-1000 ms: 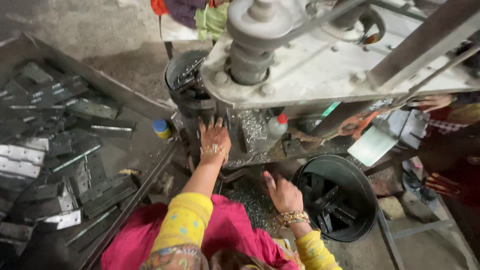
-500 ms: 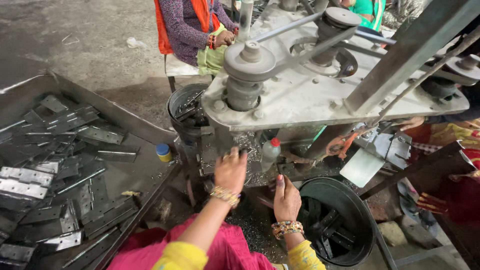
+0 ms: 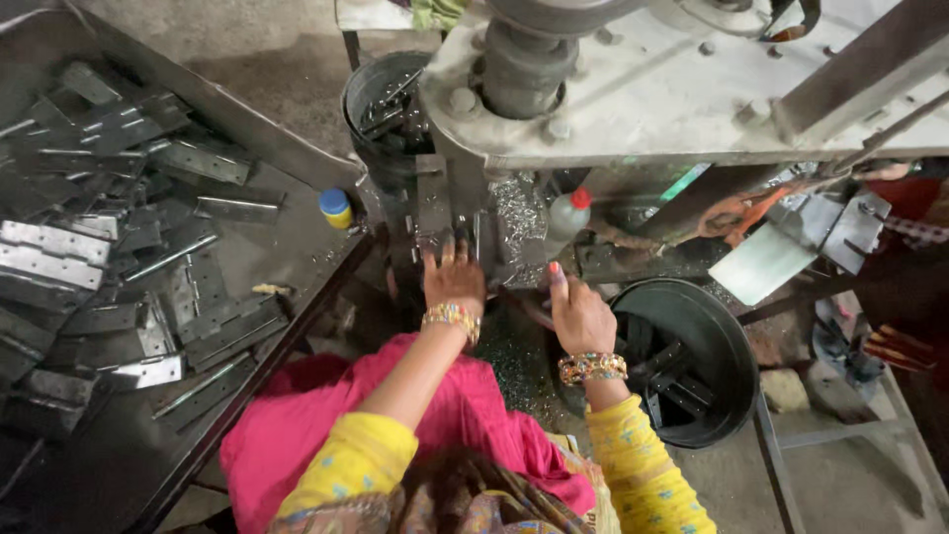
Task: The person is operating a punch press to manufacture metal hinges. They pick up a raw metal hinge component, place it into the press, activate the machine to punch or bend the part, and then discard the finished piece into a bin.
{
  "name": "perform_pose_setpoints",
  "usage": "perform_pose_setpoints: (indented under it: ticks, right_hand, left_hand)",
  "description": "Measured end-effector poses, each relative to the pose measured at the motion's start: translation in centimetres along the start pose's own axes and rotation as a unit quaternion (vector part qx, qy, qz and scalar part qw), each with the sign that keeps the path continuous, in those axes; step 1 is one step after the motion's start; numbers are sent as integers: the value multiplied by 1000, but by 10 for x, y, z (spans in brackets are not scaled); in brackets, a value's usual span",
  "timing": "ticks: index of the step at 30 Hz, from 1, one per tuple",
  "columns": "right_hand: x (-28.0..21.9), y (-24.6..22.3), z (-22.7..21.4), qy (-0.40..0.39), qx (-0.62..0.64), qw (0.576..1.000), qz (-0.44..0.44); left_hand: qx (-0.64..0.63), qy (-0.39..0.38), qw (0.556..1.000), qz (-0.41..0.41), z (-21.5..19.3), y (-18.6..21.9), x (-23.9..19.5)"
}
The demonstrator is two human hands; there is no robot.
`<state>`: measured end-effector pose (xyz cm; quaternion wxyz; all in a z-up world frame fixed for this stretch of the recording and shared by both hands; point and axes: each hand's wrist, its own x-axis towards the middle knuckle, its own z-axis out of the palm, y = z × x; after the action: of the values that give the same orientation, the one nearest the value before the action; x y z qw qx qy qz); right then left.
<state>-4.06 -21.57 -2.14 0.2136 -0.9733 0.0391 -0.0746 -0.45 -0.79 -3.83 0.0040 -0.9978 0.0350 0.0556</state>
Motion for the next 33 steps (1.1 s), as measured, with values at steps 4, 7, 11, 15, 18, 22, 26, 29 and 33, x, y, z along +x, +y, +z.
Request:
perform_pose_setpoints:
  ticks: [4, 7, 11, 15, 18, 22, 26, 29, 33]
  right_hand:
    - [5, 33, 35, 0, -32, 999, -5]
    - [-49, 78, 74, -76, -161, 972, -151]
    - [-64, 95, 101, -173, -48, 984, 11]
    - [-41, 52, 57, -226, -75, 969, 69]
    - [-11, 24, 22, -138, -101, 985, -31]
    - [-35, 41, 47, -168, -95, 980, 40]
    - [-62, 65, 78, -202, -67, 973, 92]
    - [-44, 56, 63, -240, -59, 967, 63]
    - [-22, 29, 37, -159, -127, 978, 44]
  left_hand:
    - [8, 25, 999, -25, -17, 4, 26]
    - [11, 44, 999, -18, -14, 3, 21]
    - [-66, -10, 998, -21, -17, -6, 1]
    - [19, 40, 999, 2, -29, -9, 8]
    - [90, 10, 996, 12, -35, -1, 22]
    - [77, 26, 997, -13, -35, 7, 33]
    - [32, 118, 992, -22, -15, 4, 20]
    - [43, 46, 998, -10, -9, -3, 25]
    - [25, 88, 996, -11, -4, -4, 59]
